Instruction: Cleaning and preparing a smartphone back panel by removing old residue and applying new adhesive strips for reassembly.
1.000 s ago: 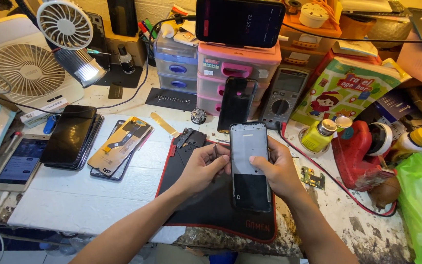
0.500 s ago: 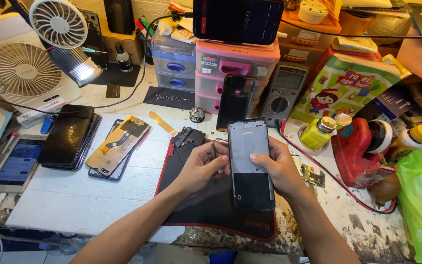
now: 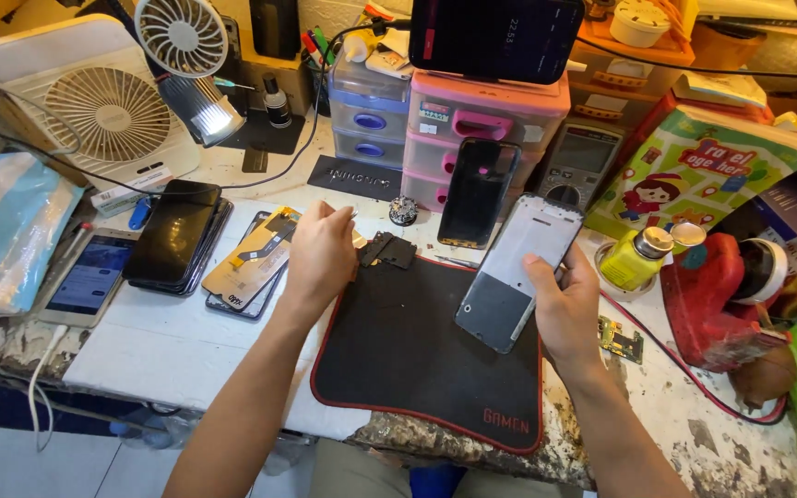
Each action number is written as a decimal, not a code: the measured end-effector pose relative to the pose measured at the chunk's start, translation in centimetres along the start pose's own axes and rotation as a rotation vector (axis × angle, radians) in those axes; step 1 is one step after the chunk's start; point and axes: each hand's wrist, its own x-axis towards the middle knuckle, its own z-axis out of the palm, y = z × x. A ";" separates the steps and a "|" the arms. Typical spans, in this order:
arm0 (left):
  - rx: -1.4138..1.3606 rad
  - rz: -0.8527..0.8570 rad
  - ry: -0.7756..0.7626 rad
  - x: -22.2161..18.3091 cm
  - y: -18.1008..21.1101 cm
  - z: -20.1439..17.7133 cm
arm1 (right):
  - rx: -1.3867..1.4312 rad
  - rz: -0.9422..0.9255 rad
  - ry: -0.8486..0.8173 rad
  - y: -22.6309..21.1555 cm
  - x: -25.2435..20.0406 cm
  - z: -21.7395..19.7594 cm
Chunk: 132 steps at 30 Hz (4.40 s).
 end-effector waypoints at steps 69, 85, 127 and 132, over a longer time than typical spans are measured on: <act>-1.653 -0.724 -0.063 -3.6 9.2 4.0 | -0.222 -0.155 -0.069 5.3 -1.2 4.9; -1.633 -0.700 -0.086 -3.8 8.0 5.3 | -0.126 -0.136 -0.098 6.1 -1.2 4.9; -1.730 -0.803 -0.287 -2.7 7.7 1.9 | -1.295 -0.460 0.035 11.8 5.6 -4.7; -1.754 -0.754 -0.280 -2.8 7.3 1.9 | -1.511 -0.224 -0.080 16.1 8.1 -7.0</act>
